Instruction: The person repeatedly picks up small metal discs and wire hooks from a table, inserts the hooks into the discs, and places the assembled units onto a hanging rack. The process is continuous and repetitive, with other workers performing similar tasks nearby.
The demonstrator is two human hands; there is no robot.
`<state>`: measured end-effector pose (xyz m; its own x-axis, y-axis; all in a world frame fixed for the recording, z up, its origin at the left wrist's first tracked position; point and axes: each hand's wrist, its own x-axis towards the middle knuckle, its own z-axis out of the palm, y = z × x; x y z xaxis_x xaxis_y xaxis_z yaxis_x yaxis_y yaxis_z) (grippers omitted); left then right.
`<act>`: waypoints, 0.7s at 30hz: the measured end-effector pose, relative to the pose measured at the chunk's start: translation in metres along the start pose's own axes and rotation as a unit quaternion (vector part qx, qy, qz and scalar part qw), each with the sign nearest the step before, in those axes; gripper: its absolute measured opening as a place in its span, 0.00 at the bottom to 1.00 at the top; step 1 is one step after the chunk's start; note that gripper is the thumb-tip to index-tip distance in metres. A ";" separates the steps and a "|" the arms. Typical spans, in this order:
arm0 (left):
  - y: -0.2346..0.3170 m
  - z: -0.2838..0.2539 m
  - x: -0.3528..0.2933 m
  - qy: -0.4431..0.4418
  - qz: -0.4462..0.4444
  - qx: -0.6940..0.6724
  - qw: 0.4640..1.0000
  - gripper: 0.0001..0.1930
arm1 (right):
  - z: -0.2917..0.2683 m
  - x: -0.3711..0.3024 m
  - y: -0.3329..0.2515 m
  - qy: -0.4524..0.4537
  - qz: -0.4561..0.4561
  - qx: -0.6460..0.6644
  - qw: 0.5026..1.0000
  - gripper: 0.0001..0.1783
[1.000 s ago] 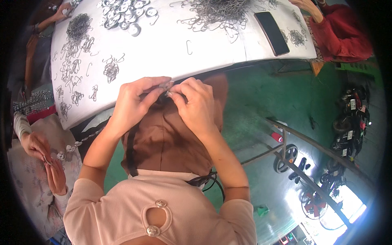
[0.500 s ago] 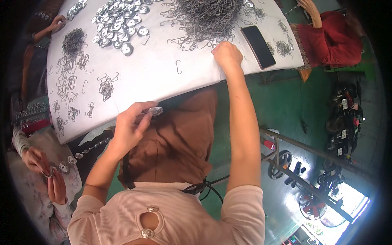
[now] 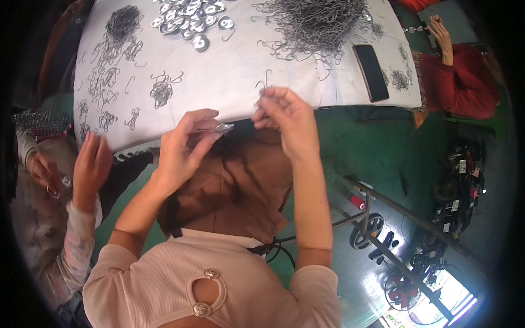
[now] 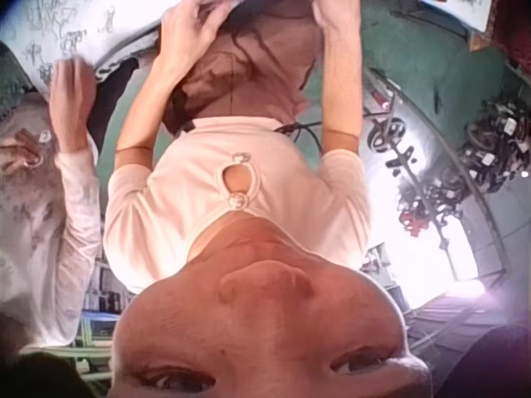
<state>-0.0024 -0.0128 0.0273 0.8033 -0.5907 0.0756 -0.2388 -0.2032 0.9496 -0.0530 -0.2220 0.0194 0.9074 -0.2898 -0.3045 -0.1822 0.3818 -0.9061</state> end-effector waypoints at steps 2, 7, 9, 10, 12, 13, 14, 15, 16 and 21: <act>0.003 -0.001 0.001 0.013 0.006 -0.007 1.000 0.17 | 0.019 -0.021 0.006 0.010 0.008 0.011 1.000 0.09; 0.004 0.001 0.003 0.023 0.011 -0.003 1.000 0.18 | 0.034 -0.040 0.027 0.026 -0.028 -0.029 0.999 0.05; 0.005 0.002 0.003 0.026 0.011 -0.008 1.000 0.18 | 0.037 -0.040 0.029 0.025 -0.037 -0.053 0.998 0.05; 0.007 0.003 0.003 0.025 0.010 -0.014 1.000 0.18 | 0.038 -0.039 0.031 0.042 -0.055 -0.063 0.996 0.05; 0.008 0.005 0.003 0.025 0.015 -0.016 0.999 0.18 | 0.040 -0.036 0.039 0.076 -0.089 -0.082 0.990 0.05; 0.006 0.007 0.002 0.026 0.021 -0.014 0.999 0.18 | 0.044 -0.036 0.039 0.088 -0.123 -0.092 0.984 0.05; 0.004 0.009 0.002 0.027 0.028 -0.011 0.999 0.18 | 0.050 -0.036 0.039 0.098 -0.158 -0.100 0.977 0.05; -0.001 0.012 0.004 0.041 0.050 -0.019 0.998 0.18 | 0.053 -0.037 0.039 0.109 -0.193 -0.108 0.969 0.04; -0.002 0.009 0.006 0.038 0.070 0.010 0.997 0.17 | 0.052 -0.038 0.043 0.117 -0.215 -0.123 0.962 0.04; -0.046 -0.020 0.068 0.124 0.079 0.175 0.973 0.12 | 0.049 -0.037 0.051 0.132 -0.268 -0.126 0.946 0.06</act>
<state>0.0741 -0.0281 -0.0054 0.8376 -0.4389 0.3252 -0.5073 -0.4044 0.7610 -0.0774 -0.1486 -0.0009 0.7753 -0.6037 0.1858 0.1627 -0.0935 -0.9822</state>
